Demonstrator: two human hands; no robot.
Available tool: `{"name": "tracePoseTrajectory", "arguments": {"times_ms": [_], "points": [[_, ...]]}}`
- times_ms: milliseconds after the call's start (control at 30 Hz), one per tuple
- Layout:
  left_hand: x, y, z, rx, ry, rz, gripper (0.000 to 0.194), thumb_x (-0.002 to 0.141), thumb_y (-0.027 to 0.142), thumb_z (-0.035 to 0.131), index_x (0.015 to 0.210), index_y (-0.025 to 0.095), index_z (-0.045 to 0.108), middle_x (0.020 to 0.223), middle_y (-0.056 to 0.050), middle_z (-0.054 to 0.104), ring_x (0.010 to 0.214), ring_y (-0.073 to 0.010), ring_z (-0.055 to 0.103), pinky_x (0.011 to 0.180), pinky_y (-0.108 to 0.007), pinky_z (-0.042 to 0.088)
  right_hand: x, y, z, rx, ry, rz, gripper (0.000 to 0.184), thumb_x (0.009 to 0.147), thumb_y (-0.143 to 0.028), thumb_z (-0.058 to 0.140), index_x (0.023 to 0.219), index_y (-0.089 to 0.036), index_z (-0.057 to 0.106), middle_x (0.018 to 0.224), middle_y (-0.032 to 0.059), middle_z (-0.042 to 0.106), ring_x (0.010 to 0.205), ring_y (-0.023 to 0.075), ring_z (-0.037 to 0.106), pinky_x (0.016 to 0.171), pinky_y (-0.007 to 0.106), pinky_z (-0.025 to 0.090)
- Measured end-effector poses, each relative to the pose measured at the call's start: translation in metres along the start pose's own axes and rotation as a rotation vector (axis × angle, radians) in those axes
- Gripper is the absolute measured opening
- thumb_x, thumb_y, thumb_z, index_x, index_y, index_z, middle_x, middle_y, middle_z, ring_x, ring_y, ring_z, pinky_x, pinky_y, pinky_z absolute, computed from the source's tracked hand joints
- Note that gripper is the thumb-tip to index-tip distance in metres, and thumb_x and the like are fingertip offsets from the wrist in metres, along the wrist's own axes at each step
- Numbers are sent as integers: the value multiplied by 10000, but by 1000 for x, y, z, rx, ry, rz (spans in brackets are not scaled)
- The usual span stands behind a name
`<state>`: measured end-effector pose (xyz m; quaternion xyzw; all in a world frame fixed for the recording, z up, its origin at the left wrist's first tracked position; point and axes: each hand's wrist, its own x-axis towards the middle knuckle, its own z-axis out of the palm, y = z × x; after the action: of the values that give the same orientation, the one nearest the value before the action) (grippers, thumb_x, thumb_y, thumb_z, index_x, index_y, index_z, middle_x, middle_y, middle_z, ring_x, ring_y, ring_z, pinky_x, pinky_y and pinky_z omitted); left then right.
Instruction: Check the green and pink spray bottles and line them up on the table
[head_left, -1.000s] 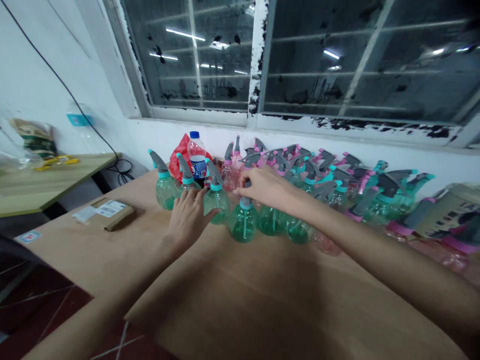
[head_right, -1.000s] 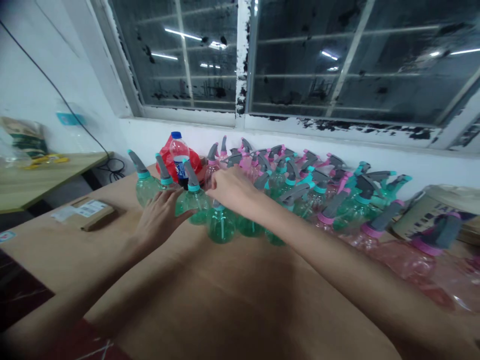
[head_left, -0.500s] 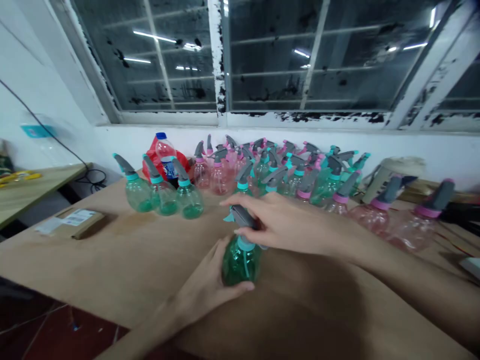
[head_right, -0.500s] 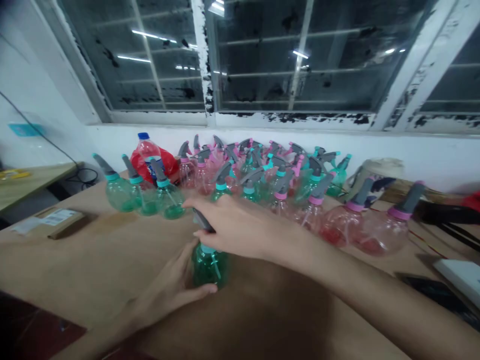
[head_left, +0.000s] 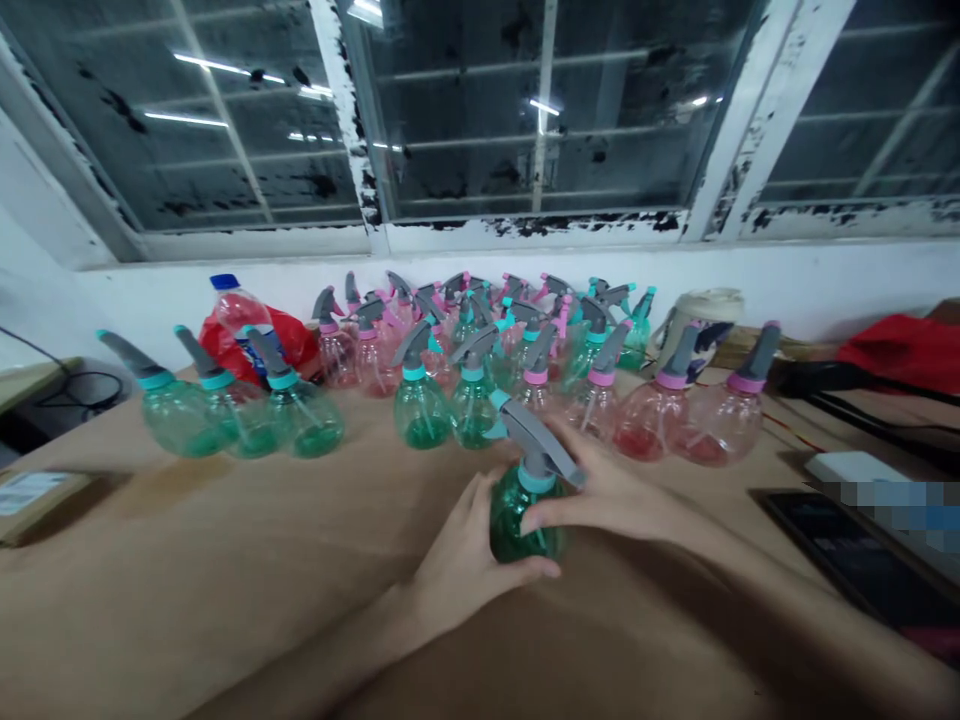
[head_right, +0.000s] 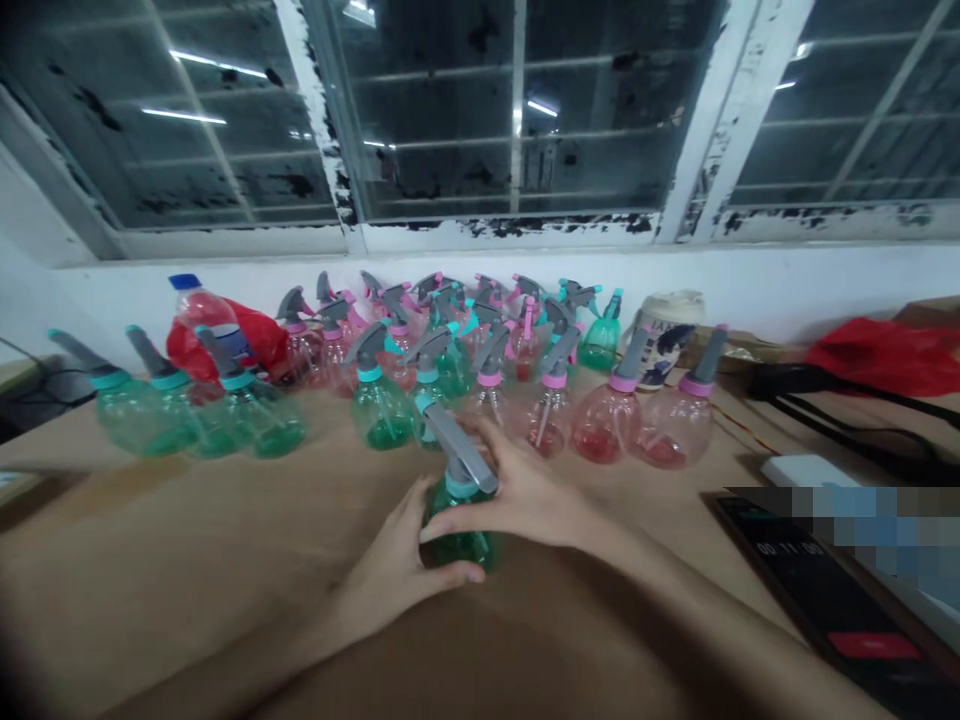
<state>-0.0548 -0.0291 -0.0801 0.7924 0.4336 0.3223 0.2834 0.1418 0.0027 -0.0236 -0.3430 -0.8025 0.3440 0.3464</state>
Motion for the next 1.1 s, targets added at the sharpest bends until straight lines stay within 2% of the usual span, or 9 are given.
{"name": "tracePoseTrajectory", "arguments": {"times_ms": [67, 200, 333, 433, 600, 767, 933, 1000, 1100], "points": [[7, 3, 8, 6, -19, 43, 861, 674, 532, 749, 1353, 235, 309, 1309, -127, 467, 1241, -340, 434, 1025, -544, 365, 2, 2, 12, 75, 121, 2, 633, 693, -434, 733, 1248, -230, 505, 1088, 71, 636, 935, 256, 620, 773, 398, 513], [16, 5, 14, 24, -52, 98, 1030, 643, 547, 762, 1428, 204, 191, 1352, -170, 428, 1267, -371, 401, 1038, -565, 344, 7, -1, 21, 186, 314, -43, 360, 754, -394, 687, 1065, -233, 598, 1040, 46, 645, 942, 227, 612, 818, 378, 484], [18, -6, 6, 79, -162, 163, 1032, 669, 583, 725, 1439, 192, 162, 1379, -180, 413, 1275, -357, 398, 1031, -533, 364, 12, 3, 20, 175, 349, -82, 194, 822, -300, 599, 1005, -238, 611, 886, 7, 652, 783, 177, 618, 772, 357, 481], [15, -19, -2, 211, -231, 148, 1034, 696, 613, 679, 1455, 185, 121, 1398, -202, 402, 1278, -371, 397, 1018, -556, 360, 14, 8, 19, 112, 340, -110, 188, 827, -251, 567, 1005, -253, 629, 777, -21, 620, 696, 156, 589, 721, 334, 469], [14, -28, -11, 444, -290, 160, 1085, 691, 661, 633, 1474, 162, 71, 1470, -233, 309, 1347, -403, 290, 1071, -593, 247, 17, 8, 17, 132, 298, -76, 197, 834, -375, 592, 971, -236, 619, 684, -33, 590, 568, 138, 530, 568, 302, 434], [16, -26, -13, 497, -330, 155, 1105, 678, 680, 626, 1477, 158, 70, 1495, -218, 274, 1363, -376, 276, 1106, -557, 212, 17, 3, 15, 110, 309, -153, 199, 829, -422, 584, 922, -248, 609, 784, -11, 621, 678, 165, 574, 644, 326, 452], [15, -28, -12, 525, -341, 152, 1076, 716, 654, 608, 1477, 170, 21, 1513, -207, 234, 1384, -362, 229, 1104, -565, 214, 17, -1, 14, 31, 339, -168, 193, 858, -384, 545, 731, -240, 553, 673, -31, 544, 619, 146, 548, 581, 306, 430], [15, -28, -12, 522, -336, 158, 1054, 723, 649, 602, 1476, 167, 45, 1510, -204, 246, 1385, -356, 229, 1106, -562, 218, 17, -1, 14, 30, 340, -171, 196, 855, -367, 552, 712, -232, 545, 660, -38, 536, 598, 136, 540, 562, 298, 424], [17, -25, -13, 533, -343, 149, 1010, 719, 660, 599, 1455, 117, 171, 1494, -216, 281, 1385, -348, 235, 1116, -541, 224, 17, 1, 13, 82, 337, -181, 163, 824, -384, 599, 805, -222, 589, 708, -28, 590, 634, 144, 566, 593, 304, 452]]}}
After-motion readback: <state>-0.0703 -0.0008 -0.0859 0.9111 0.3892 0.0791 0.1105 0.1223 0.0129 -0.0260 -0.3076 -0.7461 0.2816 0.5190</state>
